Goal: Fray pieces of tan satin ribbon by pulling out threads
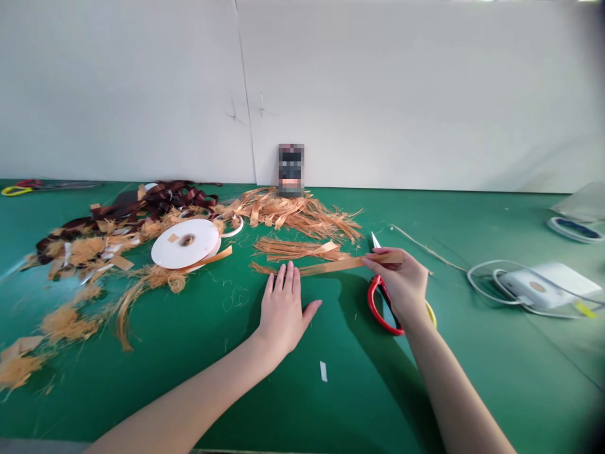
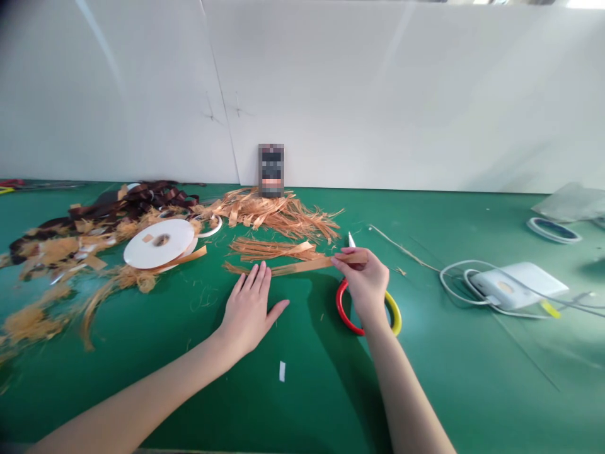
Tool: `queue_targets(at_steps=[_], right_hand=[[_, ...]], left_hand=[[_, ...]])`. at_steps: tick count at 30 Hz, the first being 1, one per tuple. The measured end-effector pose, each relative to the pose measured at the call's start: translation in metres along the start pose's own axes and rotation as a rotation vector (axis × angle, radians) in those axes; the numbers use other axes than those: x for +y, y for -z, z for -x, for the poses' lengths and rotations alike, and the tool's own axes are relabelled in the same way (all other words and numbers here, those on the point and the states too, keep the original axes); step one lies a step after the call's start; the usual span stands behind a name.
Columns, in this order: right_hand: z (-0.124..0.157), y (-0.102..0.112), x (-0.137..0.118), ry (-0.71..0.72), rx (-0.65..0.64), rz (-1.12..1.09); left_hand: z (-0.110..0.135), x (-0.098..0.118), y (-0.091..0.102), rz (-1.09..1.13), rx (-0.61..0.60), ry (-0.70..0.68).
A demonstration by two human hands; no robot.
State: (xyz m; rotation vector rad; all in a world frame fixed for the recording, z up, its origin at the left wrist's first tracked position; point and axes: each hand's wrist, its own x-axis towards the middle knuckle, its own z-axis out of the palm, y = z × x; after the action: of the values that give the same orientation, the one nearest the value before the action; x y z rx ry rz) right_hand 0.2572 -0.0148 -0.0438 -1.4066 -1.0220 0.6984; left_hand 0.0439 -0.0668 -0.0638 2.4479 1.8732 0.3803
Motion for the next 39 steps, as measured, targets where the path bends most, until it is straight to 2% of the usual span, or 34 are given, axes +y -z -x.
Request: queue_targets(at_steps=[5, 8, 12, 16, 18, 21, 24, 26, 29, 32, 36, 39], right_hand=[[0.004, 0.0, -0.012, -0.008, -0.043, -0.032], [0.008, -0.001, -0.021, 0.013, -0.099, -0.074], [0.014, -0.006, -0.024, -0.017, -0.281, -0.139], [0.016, -0.013, -0.032, -0.053, -0.435, -0.172], [0.013, -0.017, -0.046, -0.051, -0.502, -0.169], [0.008, -0.023, -0.078, -0.019, -0.554, -0.164], [0.006, -0.033, -0.113, 0.01, -0.532, -0.162], [0.007, -0.04, -0.131, -0.055, -0.495, -0.11], [0.012, -0.049, -0.147, -0.168, -0.62, -0.036], [0.017, -0.057, -0.149, -0.195, -0.741, 0.024], [0.02, -0.068, -0.143, -0.176, -0.75, -0.028], [0.018, -0.071, -0.138, -0.16, -0.789, -0.065]], left_hand=[[-0.002, -0.001, 0.007, 0.059, 0.016, 0.07], [-0.006, -0.008, 0.01, 0.114, 0.077, 0.018], [-0.016, -0.015, 0.015, 0.338, 0.126, -0.083], [-0.027, -0.017, 0.033, 0.722, 0.007, -0.079], [-0.033, -0.017, 0.047, 0.892, -0.077, -0.109], [-0.042, -0.018, 0.072, 0.984, -0.175, -0.158], [-0.051, -0.02, 0.094, 1.131, -0.176, -0.098], [-0.056, -0.021, 0.106, 1.305, -0.128, 0.008], [-0.062, -0.023, 0.12, 1.472, -0.061, 0.143], [-0.066, -0.025, 0.128, 1.51, -0.043, 0.196], [-0.068, -0.028, 0.131, 1.509, -0.028, 0.231], [-0.068, -0.031, 0.129, 1.5, -0.077, 0.205]])
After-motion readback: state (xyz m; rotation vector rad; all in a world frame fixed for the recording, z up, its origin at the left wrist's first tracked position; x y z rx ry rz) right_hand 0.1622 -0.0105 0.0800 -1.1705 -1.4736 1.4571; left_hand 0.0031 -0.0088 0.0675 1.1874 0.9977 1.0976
